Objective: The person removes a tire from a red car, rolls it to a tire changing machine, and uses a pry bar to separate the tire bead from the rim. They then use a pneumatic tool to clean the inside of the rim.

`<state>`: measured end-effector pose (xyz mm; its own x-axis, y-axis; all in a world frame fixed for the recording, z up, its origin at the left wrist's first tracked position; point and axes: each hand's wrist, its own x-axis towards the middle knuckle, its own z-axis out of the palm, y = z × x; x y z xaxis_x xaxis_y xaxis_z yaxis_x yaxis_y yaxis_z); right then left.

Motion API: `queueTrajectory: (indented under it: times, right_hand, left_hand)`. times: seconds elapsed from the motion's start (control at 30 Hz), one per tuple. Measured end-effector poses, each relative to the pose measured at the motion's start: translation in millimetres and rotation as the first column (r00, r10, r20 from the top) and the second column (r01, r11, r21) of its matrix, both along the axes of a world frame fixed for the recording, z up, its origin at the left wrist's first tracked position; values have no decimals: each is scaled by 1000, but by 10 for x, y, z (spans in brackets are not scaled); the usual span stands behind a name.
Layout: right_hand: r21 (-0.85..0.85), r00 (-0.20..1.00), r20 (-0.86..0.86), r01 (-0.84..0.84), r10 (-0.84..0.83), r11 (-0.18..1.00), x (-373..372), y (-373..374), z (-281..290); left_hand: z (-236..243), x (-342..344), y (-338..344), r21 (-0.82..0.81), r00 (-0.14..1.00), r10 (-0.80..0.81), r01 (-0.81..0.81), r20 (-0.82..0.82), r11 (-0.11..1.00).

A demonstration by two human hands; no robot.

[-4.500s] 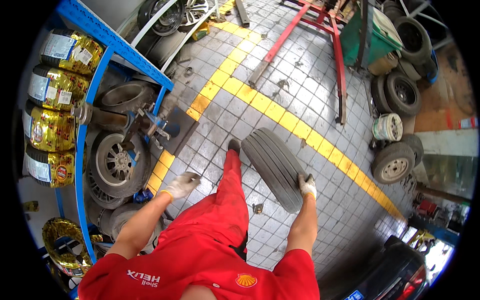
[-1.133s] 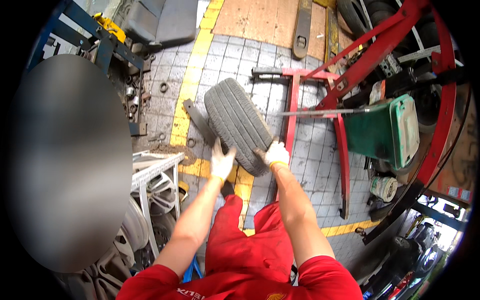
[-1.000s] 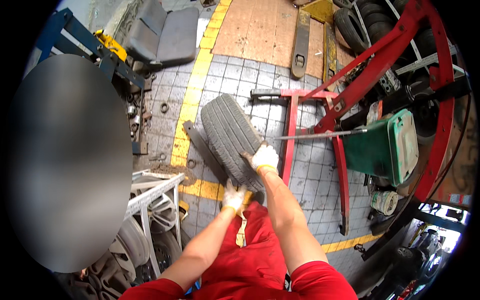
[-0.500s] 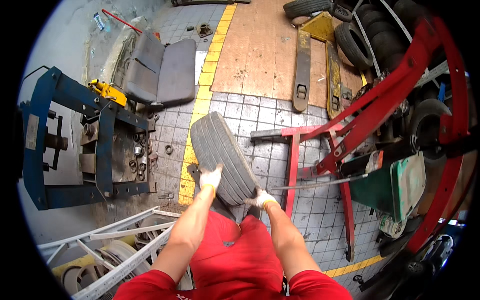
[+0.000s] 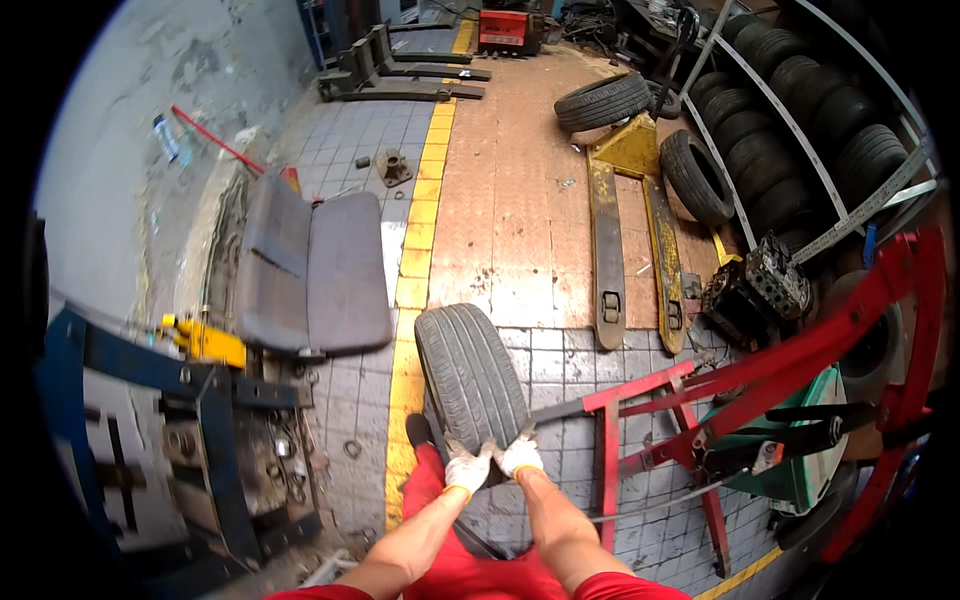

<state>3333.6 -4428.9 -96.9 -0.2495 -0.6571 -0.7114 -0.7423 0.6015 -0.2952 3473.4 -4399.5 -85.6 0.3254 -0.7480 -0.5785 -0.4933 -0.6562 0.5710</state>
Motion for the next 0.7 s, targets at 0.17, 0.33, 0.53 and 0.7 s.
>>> queueTrajectory:
  times: [0.17, 0.33, 0.53, 0.7]
  right_hand:
    - [55, 999, 2, 41, -42, 998, 179, -1862, 507]
    - [-45, 954, 145, 270, -261, 962, -85, -2763, 729]
    - [136, 948, 94, 292, -306, 947, 74, -3154, 424]
    - [100, 949, 104, 287, -297, 953, 186, -3943, 7]
  left_hand:
    - [400, 706, -2119, 77, 955, -293, 296, -47, 952]
    - [871, 1293, -3600, 85, 852, -405, 455, -332, 887]
    - [457, 1617, -3857, 269, 843, -433, 519, -319, 811]
    - [292, 1750, -4998, 276, 810, -539, 585, -231, 763]
